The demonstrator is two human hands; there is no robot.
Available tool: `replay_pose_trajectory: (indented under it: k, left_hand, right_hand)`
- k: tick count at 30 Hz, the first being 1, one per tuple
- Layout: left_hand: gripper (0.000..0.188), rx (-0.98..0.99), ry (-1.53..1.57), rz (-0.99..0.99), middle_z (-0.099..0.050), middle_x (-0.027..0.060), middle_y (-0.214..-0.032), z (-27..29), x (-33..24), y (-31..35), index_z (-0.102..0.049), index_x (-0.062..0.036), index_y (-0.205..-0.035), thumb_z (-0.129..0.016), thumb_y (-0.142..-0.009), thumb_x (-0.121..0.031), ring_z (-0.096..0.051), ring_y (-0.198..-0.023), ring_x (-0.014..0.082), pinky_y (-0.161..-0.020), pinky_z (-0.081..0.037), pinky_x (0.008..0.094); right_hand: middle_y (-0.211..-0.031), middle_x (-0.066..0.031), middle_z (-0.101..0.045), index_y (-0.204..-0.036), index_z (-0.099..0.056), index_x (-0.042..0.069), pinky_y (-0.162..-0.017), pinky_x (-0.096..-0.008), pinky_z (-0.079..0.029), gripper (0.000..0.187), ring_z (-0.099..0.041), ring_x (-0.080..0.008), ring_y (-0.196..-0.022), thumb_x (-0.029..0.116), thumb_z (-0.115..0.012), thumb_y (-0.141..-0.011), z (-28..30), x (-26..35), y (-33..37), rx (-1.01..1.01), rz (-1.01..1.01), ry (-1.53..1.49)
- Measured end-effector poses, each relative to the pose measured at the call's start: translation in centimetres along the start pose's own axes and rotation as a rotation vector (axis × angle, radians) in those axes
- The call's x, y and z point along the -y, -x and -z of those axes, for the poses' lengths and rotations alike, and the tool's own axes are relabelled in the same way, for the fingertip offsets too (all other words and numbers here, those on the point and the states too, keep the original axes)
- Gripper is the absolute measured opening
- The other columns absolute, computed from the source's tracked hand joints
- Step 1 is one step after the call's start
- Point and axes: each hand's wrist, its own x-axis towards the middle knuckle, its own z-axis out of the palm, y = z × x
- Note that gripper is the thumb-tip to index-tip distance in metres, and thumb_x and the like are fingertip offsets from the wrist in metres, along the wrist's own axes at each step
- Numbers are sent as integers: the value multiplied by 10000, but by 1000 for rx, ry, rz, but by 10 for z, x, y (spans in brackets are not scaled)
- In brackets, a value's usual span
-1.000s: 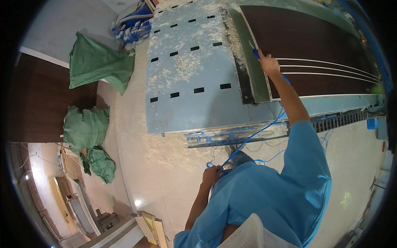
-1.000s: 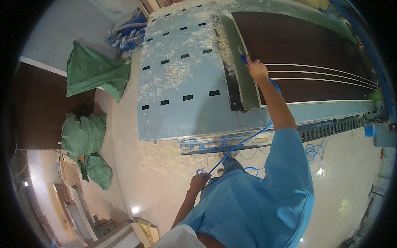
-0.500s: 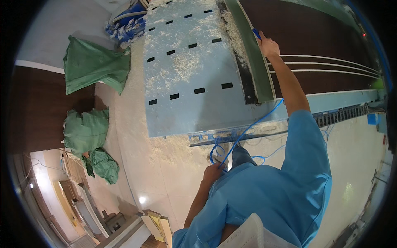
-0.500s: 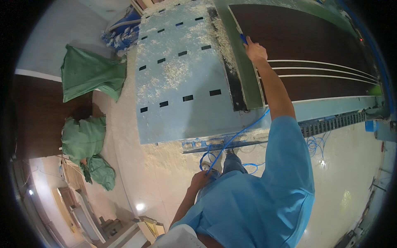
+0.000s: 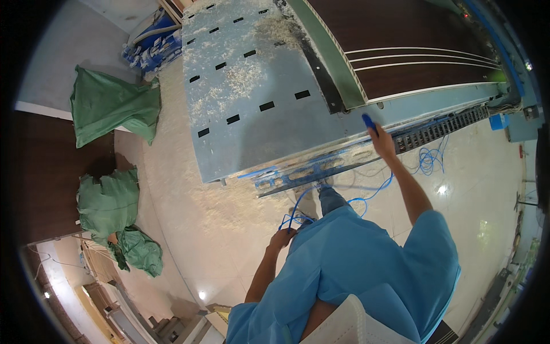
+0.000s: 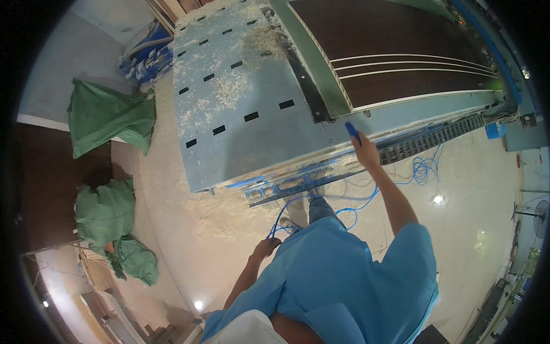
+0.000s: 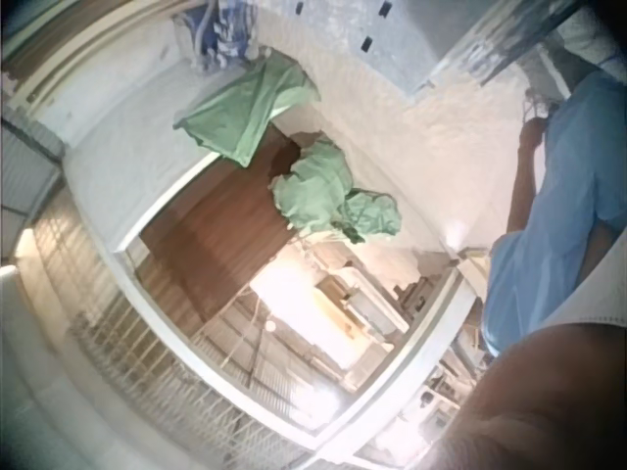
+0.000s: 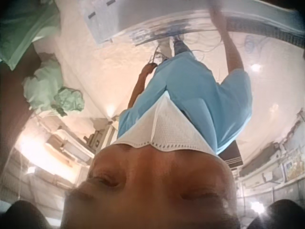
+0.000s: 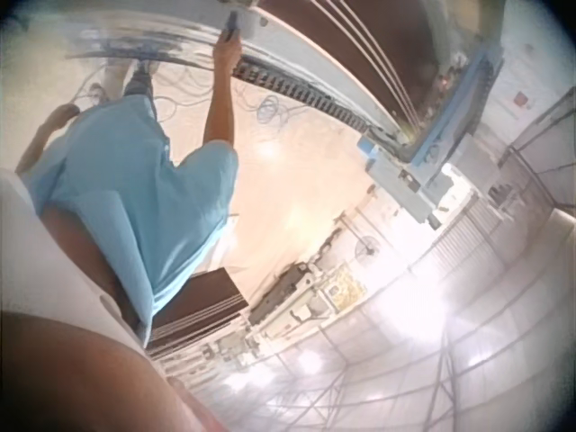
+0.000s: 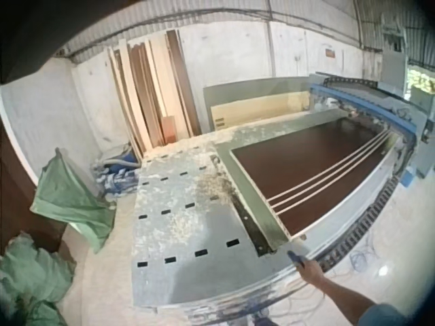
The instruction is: The person uses a blue air gun to blow dust and debris from the floor and the surfaces of large industrial machines. They also measure a machine with a tape measure and place a paper label on it.
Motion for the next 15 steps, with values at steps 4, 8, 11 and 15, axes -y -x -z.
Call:
replay_pose_trajectory:
  k: [4, 8, 11, 15]
  left_hand:
    - [486, -17, -30, 26, -703, 176, -1109, -8, 18, 7, -702, -159, -1150, -450, -976, -537, -659, -1051, 365, -880, -507, 470]
    - [505, -43, 17, 15, -706, 176, -1102, -5, -1, 7, -713, -142, -1124, -462, -965, -550, -664, -1032, 371, -877, -506, 477]
    - [522, -97, 37, 21, -712, 182, -1071, 2, -29, 2, -717, -127, -1102, -459, -973, -562, -666, -1021, 377, -878, -510, 482]
    - [548, -147, 0, 74, -709, 174, -1071, 13, -75, -4, -699, -102, -1113, -423, -994, -561, -665, -1015, 373, -865, -507, 469]
  right_hand:
    - [-874, -257, -687, -1397, -495, 172, -708, -558, -524, 481, -676, -445, -825, 438, -489, -997, 0, 16, 38, 109, 7, 158]
    - [-850, -225, -670, -1427, -449, 186, -664, -534, -546, 487, -679, -437, -743, 420, -496, -1002, -8, 38, -4, 10, 180, 326]
    - [-833, -202, -654, -1440, -425, 193, -647, -523, -555, 492, -682, -419, -719, 402, -502, -1002, -18, 57, -61, -42, 295, 433]
    - [-828, -202, -650, -1437, -421, 188, -612, -518, -558, 488, -684, -403, -703, 380, -508, -997, -24, 82, -147, -84, 407, 520]
